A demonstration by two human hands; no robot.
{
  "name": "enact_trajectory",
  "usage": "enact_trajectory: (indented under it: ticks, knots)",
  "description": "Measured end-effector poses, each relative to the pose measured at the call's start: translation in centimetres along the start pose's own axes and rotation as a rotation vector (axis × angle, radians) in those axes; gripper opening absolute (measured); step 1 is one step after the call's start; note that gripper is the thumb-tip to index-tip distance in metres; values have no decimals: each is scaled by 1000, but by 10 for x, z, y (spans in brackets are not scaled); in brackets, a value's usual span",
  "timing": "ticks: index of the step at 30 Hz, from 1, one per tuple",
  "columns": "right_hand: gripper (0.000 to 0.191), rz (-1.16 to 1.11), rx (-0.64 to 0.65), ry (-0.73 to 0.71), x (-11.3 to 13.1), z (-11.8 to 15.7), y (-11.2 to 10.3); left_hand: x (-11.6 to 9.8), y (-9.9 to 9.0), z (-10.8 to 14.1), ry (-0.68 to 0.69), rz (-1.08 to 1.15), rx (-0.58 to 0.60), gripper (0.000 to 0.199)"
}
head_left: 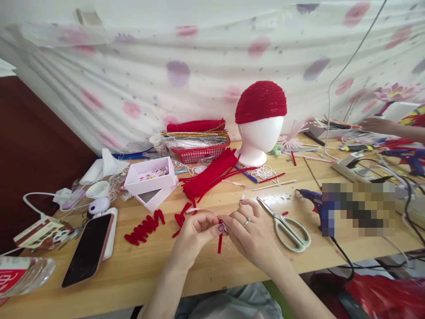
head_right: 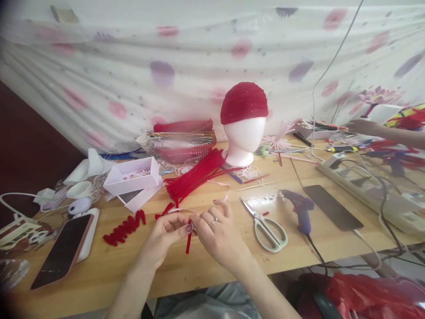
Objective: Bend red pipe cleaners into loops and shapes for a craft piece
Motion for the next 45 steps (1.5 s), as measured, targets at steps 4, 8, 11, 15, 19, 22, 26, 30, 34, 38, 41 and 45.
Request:
enact_trajectory:
  ticks: [4, 8, 11, 15, 19, 22, 26, 30, 34, 38, 41, 45]
  knots:
    - [21, -138, -46, 150, -11, 4, 0, 2, -8, -1, 36, 108, -59, 22]
    - [27, -351, -16, 482, -24, 24, 14, 7, -24, -4, 68, 249, -218, 24]
    - [29, -575, 9, 723, -19, 40, 29, 13, -30, -4, 63, 357, -332, 31]
    - [30, -823, -2, 954, -9, 49, 45, 20, -23, 0, 14, 448, -348, 38]
    - [38, -1023, 28, 1116, -6, 54, 61, 19, -20, 4, 21, 480, -354, 41]
    - [41, -1092, 54, 1179, -5, 60, 70, 22, -14, 4, -13, 462, -268, 40]
    - [44, -1087, 109, 1155, 0, 61, 71, 33, -9, 2, -93, 490, -165, 43]
    - [43, -1103, 164, 1146, 6, 58, 70, 38, -9, 0, -118, 517, -105, 47]
    - [42, -1105, 163, 1132, 8, 56, 69, 37, -13, -1, -89, 533, -116, 36]
    - [43, -1073, 151, 1109, 8, 58, 69, 31, -20, -1, -55, 552, -182, 32]
    - [41, -1021, 144, 1079, 7, 60, 69, 26, -26, -1, -12, 572, -238, 29]
    - [35, -958, 158, 1031, 9, 61, 66, 25, -35, -2, 22, 601, -310, 27]
Point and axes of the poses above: each hand's wrist, its own z-axis away from the middle knuckle, its own y-axis out of the palm, x = y × z, the point moved 10 cm from there along -z, towards the middle knuckle, and after that the axes turned 14 degrees about -x, right-handed, at the moved point
